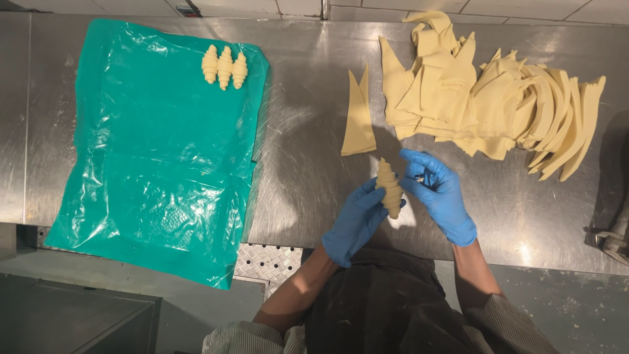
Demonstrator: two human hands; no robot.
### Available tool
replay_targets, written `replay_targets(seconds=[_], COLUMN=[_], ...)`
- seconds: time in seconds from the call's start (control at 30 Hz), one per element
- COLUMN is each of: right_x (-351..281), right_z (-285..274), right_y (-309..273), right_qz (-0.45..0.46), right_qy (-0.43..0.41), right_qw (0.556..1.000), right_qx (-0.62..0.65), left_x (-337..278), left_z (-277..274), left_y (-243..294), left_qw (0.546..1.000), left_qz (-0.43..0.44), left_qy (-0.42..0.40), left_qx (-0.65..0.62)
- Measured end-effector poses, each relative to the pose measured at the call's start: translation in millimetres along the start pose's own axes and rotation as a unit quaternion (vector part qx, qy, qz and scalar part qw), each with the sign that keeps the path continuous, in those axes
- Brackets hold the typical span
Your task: Rolling pre-cut triangular dough pieces into croissant shapes and placing them on a tray.
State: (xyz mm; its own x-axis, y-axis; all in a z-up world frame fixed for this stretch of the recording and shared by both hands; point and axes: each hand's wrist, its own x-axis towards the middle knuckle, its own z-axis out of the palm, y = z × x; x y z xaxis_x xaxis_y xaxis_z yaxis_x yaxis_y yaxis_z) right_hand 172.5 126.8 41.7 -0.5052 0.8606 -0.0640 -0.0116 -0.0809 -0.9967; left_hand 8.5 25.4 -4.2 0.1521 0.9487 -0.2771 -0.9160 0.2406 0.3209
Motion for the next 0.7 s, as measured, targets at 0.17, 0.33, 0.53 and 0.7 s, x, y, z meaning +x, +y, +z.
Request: replay_targets(seconds=[0.17, 0.33, 0.53, 0.7], right_x=[-2.0, -1.2, -1.6, -3.9], right_z=[-2.5, 8.3, 14.9, 11.7], right_y=[5.8, -2.5, 5.0, 14.7], right_qz=[-0.031, -0.051, -0.08, -0.086], right_qy=[0.01, 0.025, 0.054, 0.09], right_qw=[0.999, 0.998, 0.995, 0.992], right_qx=[0.011, 0.011, -0.006, -0.018], left_x=[-3.6, -5.6, -0.9, -3.1], left_z=[16.1, 24.3, 23.1, 31.0], left_y=[11.5, 14.6, 13.9, 18.6], left_qw=[1.0, 0.999, 0.999, 1.0], left_qz=[0.009, 0.018, 0.033, 0.022], left_qy=[0.011, -0.005, -0.013, 0.016], left_qx=[0.005, -0.048, 0.007, -0.007])
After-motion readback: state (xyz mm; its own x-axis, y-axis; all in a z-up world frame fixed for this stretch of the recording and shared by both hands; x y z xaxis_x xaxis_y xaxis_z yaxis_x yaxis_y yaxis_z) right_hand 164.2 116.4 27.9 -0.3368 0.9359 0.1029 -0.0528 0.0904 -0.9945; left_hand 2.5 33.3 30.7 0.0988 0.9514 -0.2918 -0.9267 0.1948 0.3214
